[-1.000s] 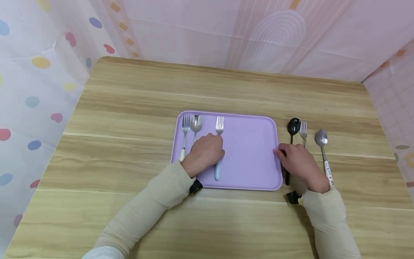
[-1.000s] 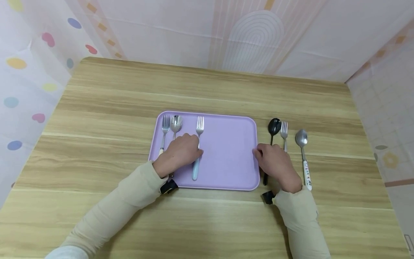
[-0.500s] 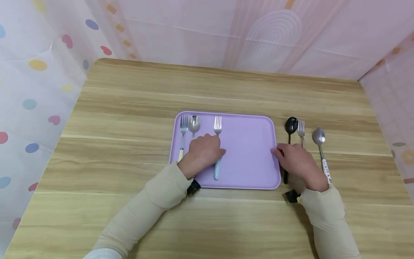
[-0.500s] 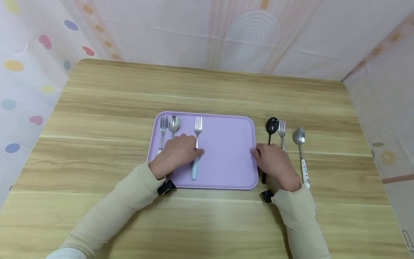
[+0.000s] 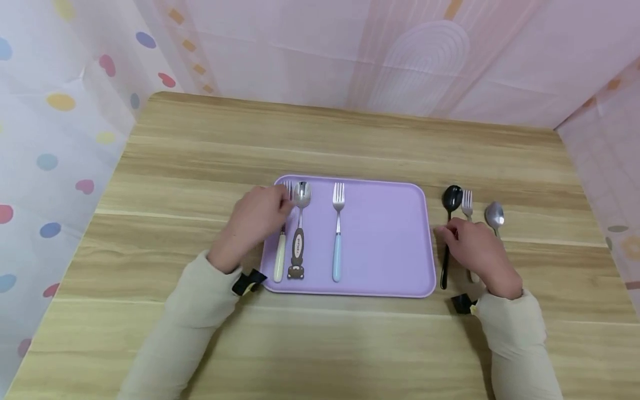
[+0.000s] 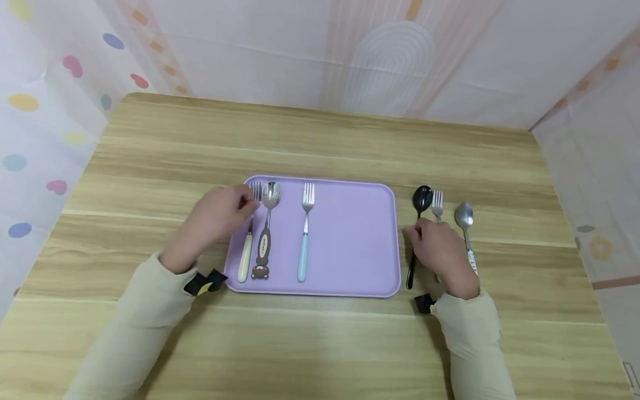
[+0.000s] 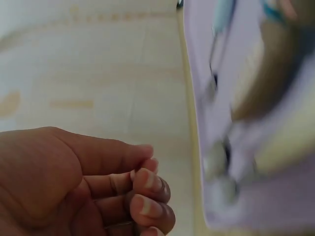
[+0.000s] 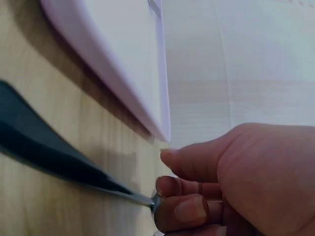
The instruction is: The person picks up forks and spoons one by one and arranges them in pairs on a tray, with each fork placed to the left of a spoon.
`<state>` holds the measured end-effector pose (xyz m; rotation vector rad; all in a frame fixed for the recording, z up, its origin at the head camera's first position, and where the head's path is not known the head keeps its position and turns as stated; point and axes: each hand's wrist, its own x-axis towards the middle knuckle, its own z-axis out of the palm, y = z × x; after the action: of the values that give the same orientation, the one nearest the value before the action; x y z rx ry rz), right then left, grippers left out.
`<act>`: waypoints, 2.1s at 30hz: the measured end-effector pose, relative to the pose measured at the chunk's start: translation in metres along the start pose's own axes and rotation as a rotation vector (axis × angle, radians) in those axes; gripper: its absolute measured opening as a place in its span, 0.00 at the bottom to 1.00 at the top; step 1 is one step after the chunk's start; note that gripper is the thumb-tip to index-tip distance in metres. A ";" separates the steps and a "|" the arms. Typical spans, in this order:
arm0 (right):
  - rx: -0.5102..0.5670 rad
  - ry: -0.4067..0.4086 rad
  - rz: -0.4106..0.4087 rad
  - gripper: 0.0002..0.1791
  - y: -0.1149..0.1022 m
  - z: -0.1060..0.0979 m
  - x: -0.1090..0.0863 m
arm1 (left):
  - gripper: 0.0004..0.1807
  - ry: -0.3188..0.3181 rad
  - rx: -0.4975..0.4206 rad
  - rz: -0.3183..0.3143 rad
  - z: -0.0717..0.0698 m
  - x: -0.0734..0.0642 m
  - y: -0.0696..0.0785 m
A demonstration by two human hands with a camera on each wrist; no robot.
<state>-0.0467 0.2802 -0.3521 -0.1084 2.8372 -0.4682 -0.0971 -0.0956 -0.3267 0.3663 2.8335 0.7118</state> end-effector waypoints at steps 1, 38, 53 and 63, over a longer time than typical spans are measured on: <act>-0.001 0.001 0.002 0.18 0.001 0.000 0.000 | 0.12 0.019 -0.014 -0.010 -0.001 0.000 -0.006; -0.064 0.121 0.128 0.15 0.019 0.009 0.001 | 0.15 -0.217 0.009 -0.100 0.019 0.010 -0.034; -0.028 0.069 0.194 0.17 0.014 0.011 0.002 | 0.15 -0.200 0.033 -0.139 0.022 0.009 -0.034; -0.016 0.125 0.119 0.13 0.016 0.009 0.004 | 0.16 -0.203 0.032 -0.147 0.021 0.012 -0.033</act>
<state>-0.0481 0.2925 -0.3670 0.0888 2.9484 -0.4412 -0.1093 -0.1109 -0.3626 0.2186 2.6493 0.5659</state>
